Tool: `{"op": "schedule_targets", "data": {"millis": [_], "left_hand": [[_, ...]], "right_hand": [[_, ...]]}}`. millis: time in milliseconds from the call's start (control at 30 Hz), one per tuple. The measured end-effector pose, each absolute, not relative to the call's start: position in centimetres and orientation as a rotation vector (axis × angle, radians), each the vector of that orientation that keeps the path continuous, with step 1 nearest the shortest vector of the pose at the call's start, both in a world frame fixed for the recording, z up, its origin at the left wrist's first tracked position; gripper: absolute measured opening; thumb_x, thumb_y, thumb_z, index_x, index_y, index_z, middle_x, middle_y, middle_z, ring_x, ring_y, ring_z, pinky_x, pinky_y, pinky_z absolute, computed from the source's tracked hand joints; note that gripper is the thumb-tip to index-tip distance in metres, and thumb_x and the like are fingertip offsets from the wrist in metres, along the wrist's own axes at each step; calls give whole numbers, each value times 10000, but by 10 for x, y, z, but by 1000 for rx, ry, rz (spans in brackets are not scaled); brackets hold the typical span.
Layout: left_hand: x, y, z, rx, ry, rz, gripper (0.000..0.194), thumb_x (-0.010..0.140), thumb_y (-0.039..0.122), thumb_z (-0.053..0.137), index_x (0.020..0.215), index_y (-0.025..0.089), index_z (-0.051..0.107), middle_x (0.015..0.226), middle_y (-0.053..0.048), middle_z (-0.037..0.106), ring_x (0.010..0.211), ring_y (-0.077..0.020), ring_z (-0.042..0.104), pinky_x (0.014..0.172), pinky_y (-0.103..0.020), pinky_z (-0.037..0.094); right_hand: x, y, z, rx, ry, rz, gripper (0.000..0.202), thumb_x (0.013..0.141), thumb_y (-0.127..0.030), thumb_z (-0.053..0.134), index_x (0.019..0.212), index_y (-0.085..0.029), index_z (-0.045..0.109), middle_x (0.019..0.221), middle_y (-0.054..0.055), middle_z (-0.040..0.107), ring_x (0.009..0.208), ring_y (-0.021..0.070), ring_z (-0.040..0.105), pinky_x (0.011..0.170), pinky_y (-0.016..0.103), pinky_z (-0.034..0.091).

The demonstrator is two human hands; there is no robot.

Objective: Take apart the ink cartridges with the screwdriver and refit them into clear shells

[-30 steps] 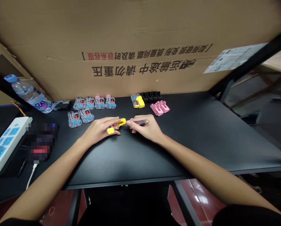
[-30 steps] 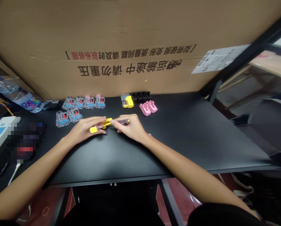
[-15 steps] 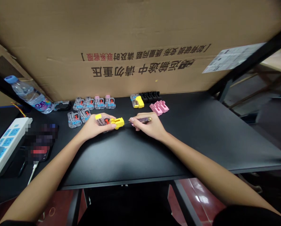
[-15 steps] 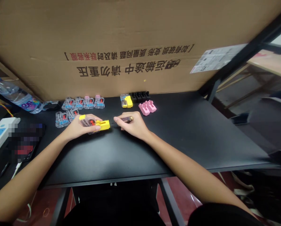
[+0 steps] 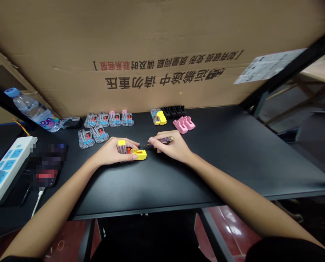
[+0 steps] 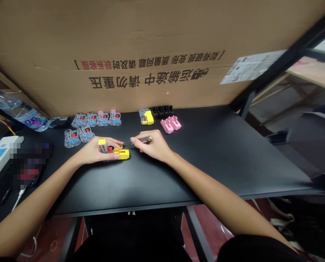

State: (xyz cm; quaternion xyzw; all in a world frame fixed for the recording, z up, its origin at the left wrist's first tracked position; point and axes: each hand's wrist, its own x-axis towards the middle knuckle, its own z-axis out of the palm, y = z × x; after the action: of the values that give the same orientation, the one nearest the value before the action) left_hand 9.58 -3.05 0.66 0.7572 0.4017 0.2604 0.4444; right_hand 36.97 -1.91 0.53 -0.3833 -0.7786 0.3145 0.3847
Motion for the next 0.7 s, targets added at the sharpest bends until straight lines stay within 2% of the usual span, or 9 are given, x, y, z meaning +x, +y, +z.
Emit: {"op": "schedule_targets", "data": {"millis": [167,300,433,500,600,700], "left_hand": [[95,-30,9,1922,1003,658,330,810,436,880,1063,226,861,1345,-97,780,1004,-255,815,895,-367,665],[92,-30,16,1909,995,774,306,798,438,881,1008,217,860,1239,-96,819,968,-249,815,844,-349,674],[85,-25,17,1940,1233,1076,338,856,483,836,1033,195,846,1043,-74,849,838,-222,799,786,-332,659],[81,-21,12,2040,1377,1157,340,883,475,820,1082,200,835,1052,-64,848,858,-221,796,840,-344,646],[79,-17,1,2246,1400,1081,287,923,426,789,1121,220,815,1132,-50,840,991,-233,800,974,-363,610],[81,-17,-7,2330,1345,967,254,946,398,755,1124,222,800,1127,-44,840,984,-231,807,937,-348,616]], "right_hand": [[370,-19,4,-961,-2004,800,423,1032,-400,646,671,-197,729,604,13,689,588,156,614,613,307,470],[371,-18,2,-967,-1997,793,403,1027,-408,655,697,-194,747,626,18,702,598,158,614,613,308,471],[370,-19,1,-957,-1951,830,346,1006,-439,682,810,-181,804,710,37,732,602,154,611,590,304,464],[368,-21,1,-920,-1963,873,323,1004,-455,691,902,-181,829,763,45,745,612,152,617,587,300,467],[363,-25,-1,-826,-2043,922,296,1017,-443,691,1003,-193,849,812,48,751,640,151,631,613,302,478],[357,-27,-6,-753,-2107,942,266,1022,-419,701,1079,-209,855,816,44,748,694,165,644,682,319,500]]}}
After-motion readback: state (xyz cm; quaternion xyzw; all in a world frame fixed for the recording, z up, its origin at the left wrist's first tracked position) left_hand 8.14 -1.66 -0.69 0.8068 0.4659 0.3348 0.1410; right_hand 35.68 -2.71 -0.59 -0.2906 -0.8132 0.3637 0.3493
